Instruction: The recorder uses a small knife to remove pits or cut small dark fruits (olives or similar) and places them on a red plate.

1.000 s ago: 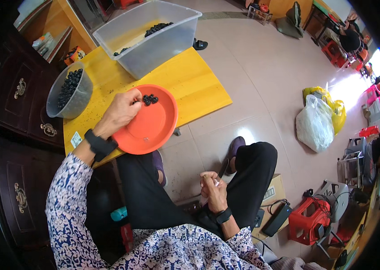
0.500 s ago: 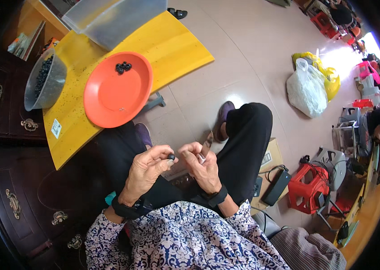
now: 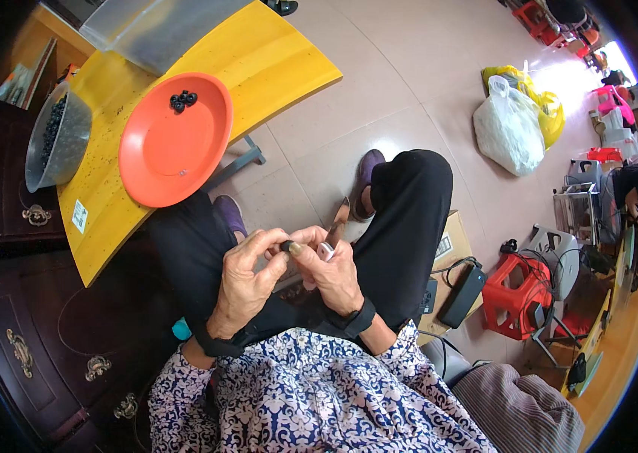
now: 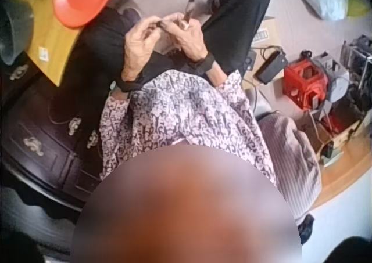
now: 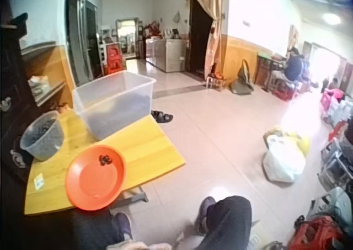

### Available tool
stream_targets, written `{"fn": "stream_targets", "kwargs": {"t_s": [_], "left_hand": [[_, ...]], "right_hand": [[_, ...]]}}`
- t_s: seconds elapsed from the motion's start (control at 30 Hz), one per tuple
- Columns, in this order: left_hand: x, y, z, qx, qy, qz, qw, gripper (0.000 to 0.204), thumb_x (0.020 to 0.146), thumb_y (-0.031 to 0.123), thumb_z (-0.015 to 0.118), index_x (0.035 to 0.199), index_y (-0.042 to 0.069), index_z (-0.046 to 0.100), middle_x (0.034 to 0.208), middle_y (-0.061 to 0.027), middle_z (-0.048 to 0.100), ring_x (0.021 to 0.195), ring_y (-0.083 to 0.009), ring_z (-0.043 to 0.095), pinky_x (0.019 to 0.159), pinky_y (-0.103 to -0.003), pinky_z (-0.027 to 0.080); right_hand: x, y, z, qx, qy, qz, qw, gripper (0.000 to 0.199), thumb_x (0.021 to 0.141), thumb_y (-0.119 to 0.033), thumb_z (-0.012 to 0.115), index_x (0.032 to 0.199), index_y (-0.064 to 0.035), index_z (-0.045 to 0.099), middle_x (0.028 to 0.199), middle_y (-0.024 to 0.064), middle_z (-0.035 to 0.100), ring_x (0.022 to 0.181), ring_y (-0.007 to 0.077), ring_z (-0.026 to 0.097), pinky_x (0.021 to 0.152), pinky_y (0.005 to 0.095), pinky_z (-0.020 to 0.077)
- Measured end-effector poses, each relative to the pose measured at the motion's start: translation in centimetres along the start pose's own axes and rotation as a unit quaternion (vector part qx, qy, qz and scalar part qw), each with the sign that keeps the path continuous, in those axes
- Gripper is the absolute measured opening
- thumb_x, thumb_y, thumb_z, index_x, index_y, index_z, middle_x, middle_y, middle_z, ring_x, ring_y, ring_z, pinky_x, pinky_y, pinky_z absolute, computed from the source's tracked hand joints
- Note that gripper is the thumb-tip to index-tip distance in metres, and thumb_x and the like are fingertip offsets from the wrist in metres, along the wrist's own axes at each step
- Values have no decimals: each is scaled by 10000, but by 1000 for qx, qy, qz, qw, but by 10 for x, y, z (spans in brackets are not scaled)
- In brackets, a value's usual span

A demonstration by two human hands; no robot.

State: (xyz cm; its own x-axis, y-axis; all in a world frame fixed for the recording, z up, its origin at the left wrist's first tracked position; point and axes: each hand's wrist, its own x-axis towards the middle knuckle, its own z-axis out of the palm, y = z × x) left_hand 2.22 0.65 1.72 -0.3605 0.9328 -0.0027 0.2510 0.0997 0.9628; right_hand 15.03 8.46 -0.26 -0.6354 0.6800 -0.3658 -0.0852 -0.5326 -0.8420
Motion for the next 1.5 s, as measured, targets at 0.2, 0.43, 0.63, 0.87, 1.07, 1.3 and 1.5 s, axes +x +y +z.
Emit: {"fn": "stream_targets", "kwargs": {"t_s": [0.2,0.43,0.63,0.87,1.07,1.3,1.5], "left_hand": [[0,-11,-1,-64,-4,-5,998,199,839,-12,603,1038,-6,592,832,-41,564,758,-108,542,679,-235,447],[1,-5,-1,-172,-29,-85,981,184,878,-11,580,1062,-2,585,890,-3,555,805,-54,508,690,-184,429],[3,-11,2,-91,-13,-19,996,162,884,37,595,1031,-30,580,884,1,540,798,-55,495,709,-193,425],[1,-9,0,-200,-6,-105,974,195,894,74,582,1067,-15,582,903,-45,613,836,-88,572,727,-226,474],[1,-17,-5,-219,-13,-117,969,224,889,42,580,1106,-13,592,863,-38,606,814,-85,587,738,-210,479],[-1,-24,-8,-224,-25,-116,967,226,862,52,614,1081,1,601,845,6,559,750,-43,502,685,-178,418],[0,-22,-9,-212,-47,-112,970,217,858,55,621,1070,11,601,851,29,545,742,-23,464,655,-163,389]], "right_hand": [[1,0,-2,19,-1,-9,1000,193,893,-211,646,886,-19,629,621,-53,495,496,16,407,427,190,290],[3,7,-6,84,6,9,996,204,911,-220,624,895,-17,628,612,-47,491,475,18,400,411,189,293],[3,3,-5,41,-6,-11,999,205,918,-222,610,891,-19,630,638,-46,507,482,13,410,417,182,299],[12,15,-9,-189,44,-158,968,75,857,-54,572,851,14,602,613,35,505,540,119,492,509,279,406],[13,14,-6,-320,29,-295,900,60,749,34,567,779,-4,532,710,142,546,577,311,556,549,367,450],[10,12,-7,-419,11,-302,856,117,715,40,582,806,-28,556,730,125,532,596,322,575,540,390,465],[10,12,-8,-433,9,-292,853,111,716,29,582,807,-32,561,737,128,527,602,330,577,542,396,470]]}}
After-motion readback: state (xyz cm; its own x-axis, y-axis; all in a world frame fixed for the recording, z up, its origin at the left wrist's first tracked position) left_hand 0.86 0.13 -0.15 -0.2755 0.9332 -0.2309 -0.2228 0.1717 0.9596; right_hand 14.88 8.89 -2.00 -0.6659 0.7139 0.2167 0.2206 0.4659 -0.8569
